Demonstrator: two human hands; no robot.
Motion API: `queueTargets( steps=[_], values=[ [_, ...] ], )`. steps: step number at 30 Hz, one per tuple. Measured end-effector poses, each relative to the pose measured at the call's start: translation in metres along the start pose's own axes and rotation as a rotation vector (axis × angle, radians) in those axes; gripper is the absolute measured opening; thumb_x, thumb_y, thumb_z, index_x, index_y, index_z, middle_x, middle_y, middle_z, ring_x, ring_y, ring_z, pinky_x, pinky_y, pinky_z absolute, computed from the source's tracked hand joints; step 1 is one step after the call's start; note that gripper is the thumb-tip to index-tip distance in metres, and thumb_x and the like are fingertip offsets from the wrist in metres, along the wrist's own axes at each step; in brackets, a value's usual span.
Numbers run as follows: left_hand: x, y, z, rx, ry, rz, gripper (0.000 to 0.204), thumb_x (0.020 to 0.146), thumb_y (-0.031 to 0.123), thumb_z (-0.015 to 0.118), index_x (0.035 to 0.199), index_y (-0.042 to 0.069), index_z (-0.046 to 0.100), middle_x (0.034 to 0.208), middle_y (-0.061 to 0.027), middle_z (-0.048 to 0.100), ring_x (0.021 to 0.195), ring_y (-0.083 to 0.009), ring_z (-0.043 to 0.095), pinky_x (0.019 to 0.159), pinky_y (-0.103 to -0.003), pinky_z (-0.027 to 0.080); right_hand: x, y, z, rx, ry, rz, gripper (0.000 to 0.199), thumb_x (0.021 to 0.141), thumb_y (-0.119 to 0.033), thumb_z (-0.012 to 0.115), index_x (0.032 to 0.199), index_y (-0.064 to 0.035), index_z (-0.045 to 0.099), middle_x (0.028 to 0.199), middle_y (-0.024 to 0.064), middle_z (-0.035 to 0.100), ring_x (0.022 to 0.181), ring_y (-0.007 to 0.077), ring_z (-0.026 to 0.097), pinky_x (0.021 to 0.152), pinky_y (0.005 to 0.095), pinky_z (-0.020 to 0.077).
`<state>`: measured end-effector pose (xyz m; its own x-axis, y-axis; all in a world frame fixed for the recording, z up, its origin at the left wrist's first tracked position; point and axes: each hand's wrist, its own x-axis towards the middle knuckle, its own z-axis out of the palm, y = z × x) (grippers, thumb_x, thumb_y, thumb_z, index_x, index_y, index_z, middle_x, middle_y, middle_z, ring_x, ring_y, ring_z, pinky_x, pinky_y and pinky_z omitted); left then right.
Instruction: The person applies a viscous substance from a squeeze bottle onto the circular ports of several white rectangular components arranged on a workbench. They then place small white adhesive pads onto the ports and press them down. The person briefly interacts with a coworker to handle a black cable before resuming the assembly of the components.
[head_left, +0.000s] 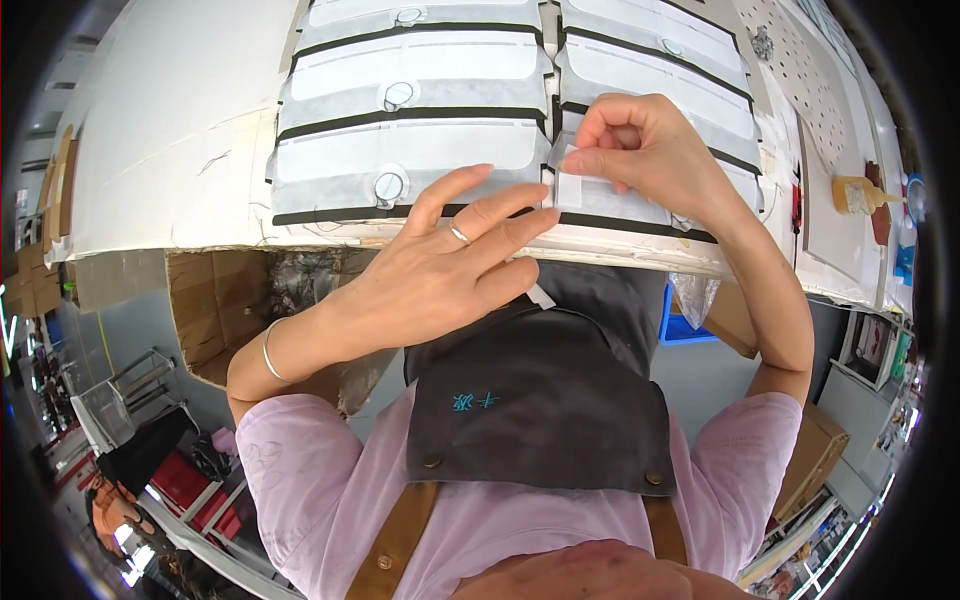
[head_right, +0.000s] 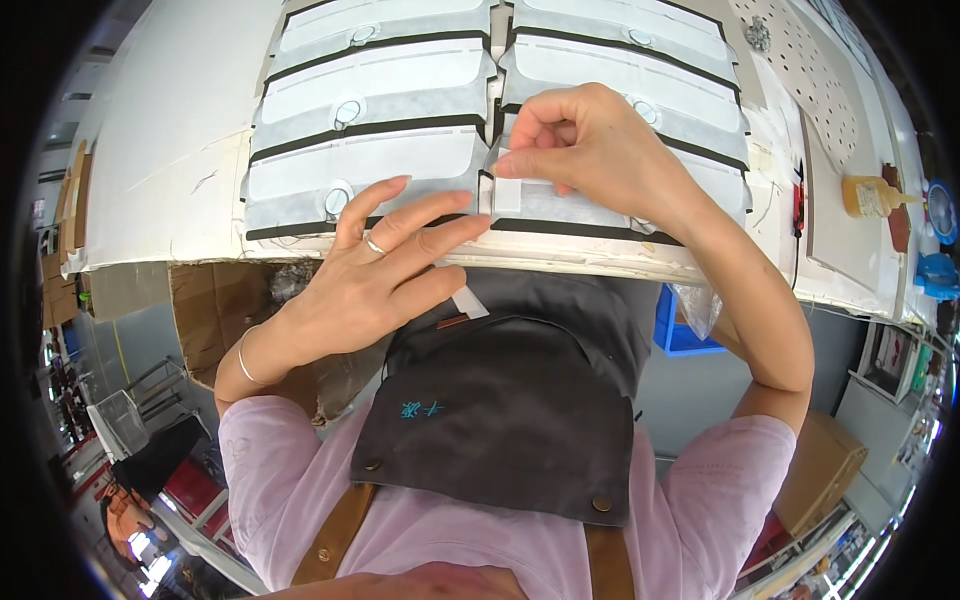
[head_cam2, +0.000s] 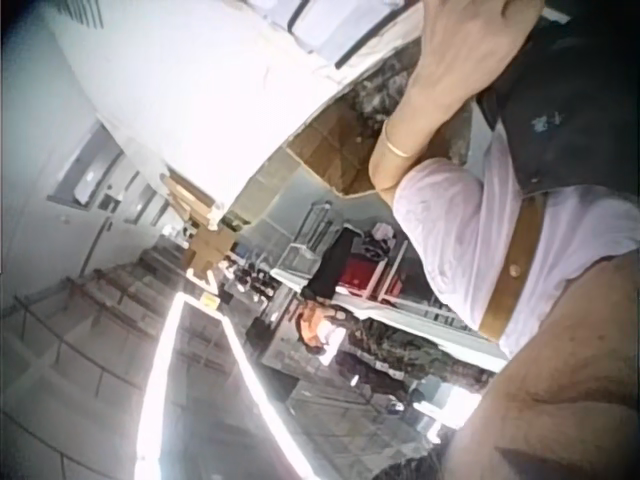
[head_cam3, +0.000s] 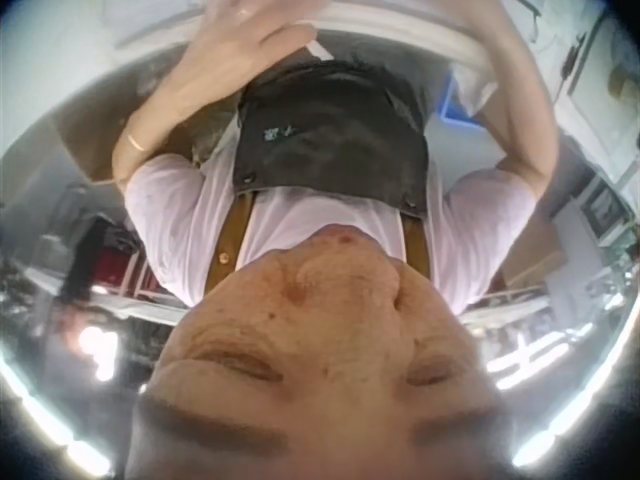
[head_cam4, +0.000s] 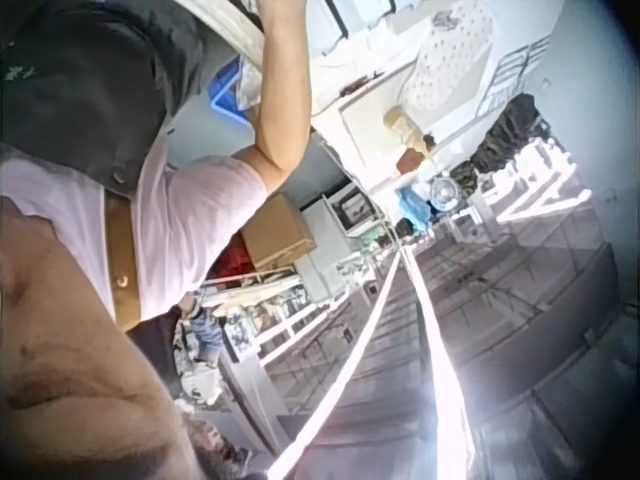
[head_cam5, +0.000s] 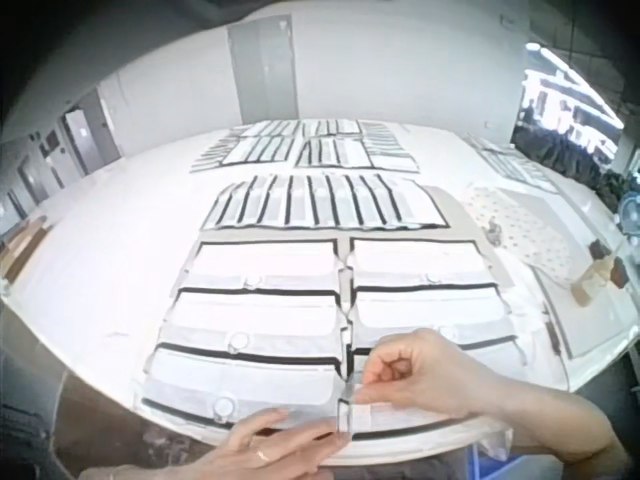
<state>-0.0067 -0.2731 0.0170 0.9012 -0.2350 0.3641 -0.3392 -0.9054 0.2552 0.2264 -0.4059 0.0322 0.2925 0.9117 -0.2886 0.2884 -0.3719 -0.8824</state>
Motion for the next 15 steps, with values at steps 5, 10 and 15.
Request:
queueTargets(
  steps=[5,10,15],
  values=[
    [0.009,0.0,0.01,0.025,-0.006,0.002,0.016,0.078,0.014,0.073,0.079,0.012,0.057,0.141,-0.0062,0.059,0.139,-0.0245,0.046,0.119,-0.056,0.025,0.0,0.001,0.003,0.038,0.024,-0.003,0.018,0.09,-0.011,0.076,0.08,-0.0053,0.063,0.068,-0.0044,0.061,0.057,-0.0002,0.049,0.049,0.019,0.0385],
    [0.017,0.001,0.012,0.047,-0.017,0.016,0.015,0.078,0.016,0.072,0.08,0.011,0.057,0.141,-0.0076,0.058,0.141,-0.0246,0.044,0.119,-0.059,0.023,0.0,0.005,0.005,0.049,0.077,0.002,0.019,0.087,-0.015,0.077,0.077,-0.0034,0.067,0.063,-0.0015,0.06,0.054,0.0047,0.05,0.05,0.0225,0.0397],
    [0.02,-0.001,0.017,0.075,-0.044,0.015,0.015,0.078,0.016,0.071,0.079,0.011,0.058,0.139,-0.0091,0.058,0.142,-0.0246,0.041,0.119,-0.06,0.022,-0.001,0.005,0.008,-0.022,0.12,-0.016,0.016,0.085,-0.013,0.076,0.077,-0.0025,0.067,0.063,-0.0009,0.059,0.054,0.0054,0.05,0.05,0.0241,0.0401]
  ],
)
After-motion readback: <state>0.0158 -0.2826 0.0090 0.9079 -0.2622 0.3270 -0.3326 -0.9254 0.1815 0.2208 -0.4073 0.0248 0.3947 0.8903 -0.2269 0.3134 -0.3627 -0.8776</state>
